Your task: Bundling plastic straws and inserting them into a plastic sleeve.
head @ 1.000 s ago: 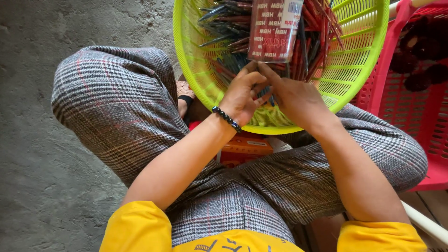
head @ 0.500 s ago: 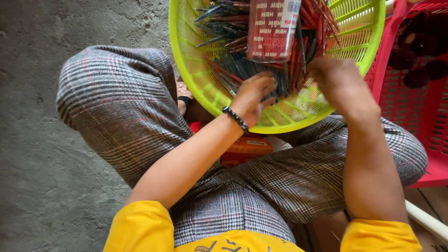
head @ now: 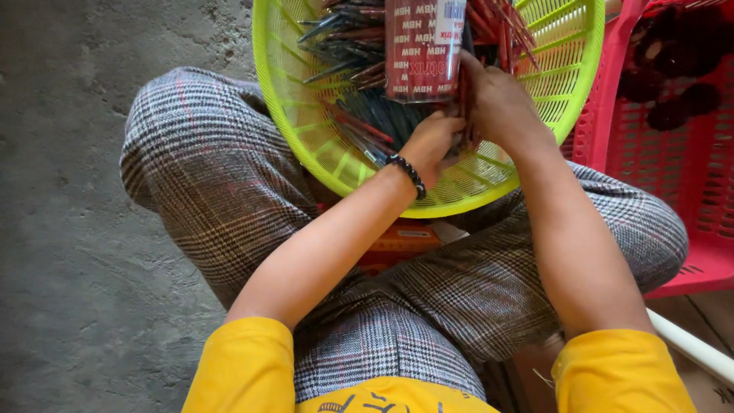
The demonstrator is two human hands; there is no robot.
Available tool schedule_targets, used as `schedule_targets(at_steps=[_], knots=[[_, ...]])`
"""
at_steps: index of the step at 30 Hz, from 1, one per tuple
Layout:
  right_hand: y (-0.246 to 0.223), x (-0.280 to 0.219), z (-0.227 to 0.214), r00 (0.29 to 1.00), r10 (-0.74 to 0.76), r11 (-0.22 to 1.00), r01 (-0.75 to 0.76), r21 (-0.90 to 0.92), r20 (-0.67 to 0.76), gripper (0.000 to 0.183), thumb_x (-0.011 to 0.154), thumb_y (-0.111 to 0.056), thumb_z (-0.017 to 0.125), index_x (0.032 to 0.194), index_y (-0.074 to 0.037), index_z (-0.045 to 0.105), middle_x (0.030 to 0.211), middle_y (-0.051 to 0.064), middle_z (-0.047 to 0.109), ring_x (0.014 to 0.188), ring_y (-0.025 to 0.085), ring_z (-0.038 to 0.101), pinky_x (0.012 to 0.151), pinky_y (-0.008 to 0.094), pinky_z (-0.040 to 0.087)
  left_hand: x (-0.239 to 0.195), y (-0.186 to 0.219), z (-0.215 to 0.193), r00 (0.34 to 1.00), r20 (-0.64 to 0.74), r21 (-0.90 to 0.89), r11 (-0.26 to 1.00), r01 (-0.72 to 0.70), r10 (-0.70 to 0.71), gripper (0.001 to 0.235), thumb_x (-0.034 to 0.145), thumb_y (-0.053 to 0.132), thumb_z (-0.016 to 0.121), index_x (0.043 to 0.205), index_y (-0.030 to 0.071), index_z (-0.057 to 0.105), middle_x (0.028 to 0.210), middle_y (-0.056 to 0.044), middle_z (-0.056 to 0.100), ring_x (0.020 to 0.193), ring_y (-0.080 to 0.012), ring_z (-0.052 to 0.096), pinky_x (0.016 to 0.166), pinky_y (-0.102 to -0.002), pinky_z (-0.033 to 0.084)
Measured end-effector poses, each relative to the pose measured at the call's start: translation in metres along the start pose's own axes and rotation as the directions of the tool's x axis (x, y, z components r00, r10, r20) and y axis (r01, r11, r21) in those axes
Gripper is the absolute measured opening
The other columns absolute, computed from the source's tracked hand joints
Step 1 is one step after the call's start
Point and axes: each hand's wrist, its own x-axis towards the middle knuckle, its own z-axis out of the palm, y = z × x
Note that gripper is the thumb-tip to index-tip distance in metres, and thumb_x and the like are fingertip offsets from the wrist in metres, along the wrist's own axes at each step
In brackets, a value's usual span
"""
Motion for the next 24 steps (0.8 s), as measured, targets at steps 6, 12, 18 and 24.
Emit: schedule_targets(at_steps=[6, 12, 18, 24], knots=[[0.003, 0.001, -0.009, 0.998, 0.065, 0.992, -0.067, -0.104, -0.017, 0.045, 0.095, -0.002, 0.064, 0.138, -0.012, 0.059, 0.116, 0.025, 0.068, 0.103, 0.046, 0.068, 0.086, 0.053, 0.055, -0.009, -0.003, -0.008, 0.999, -0.012, -0.049, 0.998, 0.035, -0.036, 0.031, 0.102, 0.023, 0.052, 0.131, 0.011, 0.055, 0.127, -0.004, 0.060, 0.119, -0.0231, 0.057, 0.093, -0.047, 0.045], [-0.006, -0.006, -0.020, 0.998, 0.053, 0.988, -0.057, -0.145, -0.029, 0.067, 0.087, 0.007, 0.061, 0.151, -0.015, 0.055, 0.118, 0.027, 0.062, 0.099, 0.047, 0.068, 0.083, 0.053, 0.056, -0.016, -0.010, -0.007, 0.999, 0.017, -0.065, 0.997, 0.034, -0.033, 0.046, 0.101, 0.025, 0.052, 0.145, 0.013, 0.048, 0.146, -0.005, 0.054, 0.137, -0.0253, 0.050, 0.099, -0.046, 0.043], [-0.008, -0.005, -0.014, 0.989, 0.139, 0.961, -0.124, -0.246, 0.047, 0.061, 0.091, 0.006, 0.061, 0.148, -0.013, 0.054, 0.117, 0.025, 0.062, 0.097, 0.046, 0.068, 0.077, 0.052, 0.056, -0.021, -0.012, -0.009, 1.000, 0.009, -0.083, 0.996, 0.021, -0.021, 0.050, 0.100, 0.023, 0.052, 0.147, 0.009, 0.048, 0.147, -0.009, 0.051, 0.137, -0.0306, 0.049, 0.097, -0.047, 0.044], [0.023, -0.012, -0.017, 1.000, 0.027, 0.973, -0.023, -0.230, 0.015, 0.031, 0.090, -0.011, 0.074, 0.118, -0.002, 0.065, 0.106, 0.024, 0.070, 0.100, 0.040, 0.068, 0.085, 0.050, 0.055, -0.041, 0.006, -0.011, 1.000, 0.000, -0.078, 0.997, 0.011, -0.011, 0.057, 0.100, 0.025, 0.056, 0.153, 0.010, 0.040, 0.152, -0.011, 0.049, 0.141, -0.0291, 0.047, 0.105, -0.050, 0.045]])
